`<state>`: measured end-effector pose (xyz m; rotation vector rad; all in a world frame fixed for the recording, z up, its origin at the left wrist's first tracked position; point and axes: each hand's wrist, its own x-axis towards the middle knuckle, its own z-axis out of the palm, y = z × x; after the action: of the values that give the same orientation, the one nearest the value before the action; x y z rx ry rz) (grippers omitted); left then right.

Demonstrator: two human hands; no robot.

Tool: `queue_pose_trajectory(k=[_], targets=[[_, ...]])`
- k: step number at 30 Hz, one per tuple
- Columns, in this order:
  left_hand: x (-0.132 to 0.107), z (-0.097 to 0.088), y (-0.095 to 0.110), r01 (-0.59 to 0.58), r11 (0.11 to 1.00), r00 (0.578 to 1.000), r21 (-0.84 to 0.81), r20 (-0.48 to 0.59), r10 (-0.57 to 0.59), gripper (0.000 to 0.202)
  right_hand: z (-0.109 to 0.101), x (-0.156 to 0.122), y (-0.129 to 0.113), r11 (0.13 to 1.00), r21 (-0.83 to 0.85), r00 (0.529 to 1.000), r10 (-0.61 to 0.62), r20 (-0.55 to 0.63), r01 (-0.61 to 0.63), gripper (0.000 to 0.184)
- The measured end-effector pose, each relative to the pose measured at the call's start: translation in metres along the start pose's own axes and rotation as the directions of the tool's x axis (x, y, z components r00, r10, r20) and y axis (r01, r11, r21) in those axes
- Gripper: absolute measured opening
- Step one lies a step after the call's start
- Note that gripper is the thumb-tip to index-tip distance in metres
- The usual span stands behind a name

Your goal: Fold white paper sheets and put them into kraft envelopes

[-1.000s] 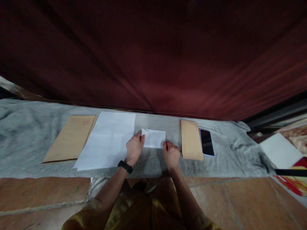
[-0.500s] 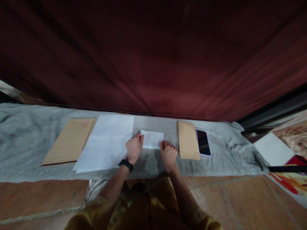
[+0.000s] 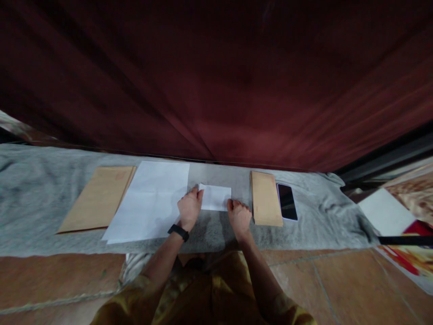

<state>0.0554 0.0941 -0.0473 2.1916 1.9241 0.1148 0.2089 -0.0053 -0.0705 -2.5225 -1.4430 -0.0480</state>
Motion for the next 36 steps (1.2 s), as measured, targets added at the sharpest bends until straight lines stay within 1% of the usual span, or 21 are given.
queue_pose_trajectory(k=[6,9,12,13,15,18,20,22,26,36], targets=[[-0.001,0.001,0.0,-0.02,1.0,1.0,0.004,0.011,0.02,0.05,0.004,-0.002,0.0,1.0,0.001,1.0,-0.012,-0.019,0.012,0.036],[-0.002,0.002,-0.001,-0.041,0.999,0.999,0.002,0.002,0.041,0.05,0.006,-0.002,0.0,1.0,0.005,0.999,0.007,-0.039,-0.007,0.035],[-0.002,0.003,-0.002,-0.055,0.998,0.998,0.004,-0.009,0.055,0.05,0.006,-0.003,0.001,0.998,0.059,0.997,0.002,-0.081,0.003,0.034],[-0.002,0.003,-0.002,-0.059,0.998,0.998,0.004,-0.01,0.059,0.05,0.005,-0.003,0.001,0.995,0.091,0.995,-0.026,-0.101,0.035,0.033],[-0.001,0.004,-0.002,-0.066,0.998,0.998,0.002,-0.011,0.066,0.051,0.006,-0.005,-0.001,0.975,0.16,0.982,-0.133,-0.136,0.154,0.032],[-0.001,0.004,-0.002,-0.063,0.998,0.998,0.005,-0.016,0.063,0.051,0.009,-0.009,-0.006,0.907,0.215,0.93,-0.336,-0.151,0.362,0.037],[0.0,0.004,-0.001,-0.055,0.998,0.998,0.012,-0.017,0.055,0.051,0.012,-0.013,-0.008,0.881,0.207,0.905,-0.408,-0.125,0.426,0.043],[0.0,0.003,0.0,-0.049,0.999,0.999,0.017,-0.01,0.049,0.051,0.016,-0.016,-0.01,0.885,0.184,0.904,-0.419,-0.088,0.428,0.047],[0.0,0.001,0.0,-0.04,0.999,0.999,0.014,-0.013,0.04,0.05,0.02,-0.019,-0.012,0.907,0.15,0.919,-0.392,-0.045,0.394,0.049],[0.0,0.004,0.0,-0.038,0.999,0.999,-0.003,-0.025,0.038,0.048,0.019,-0.021,-0.015,0.921,0.103,0.927,-0.373,-0.034,0.375,0.051]])
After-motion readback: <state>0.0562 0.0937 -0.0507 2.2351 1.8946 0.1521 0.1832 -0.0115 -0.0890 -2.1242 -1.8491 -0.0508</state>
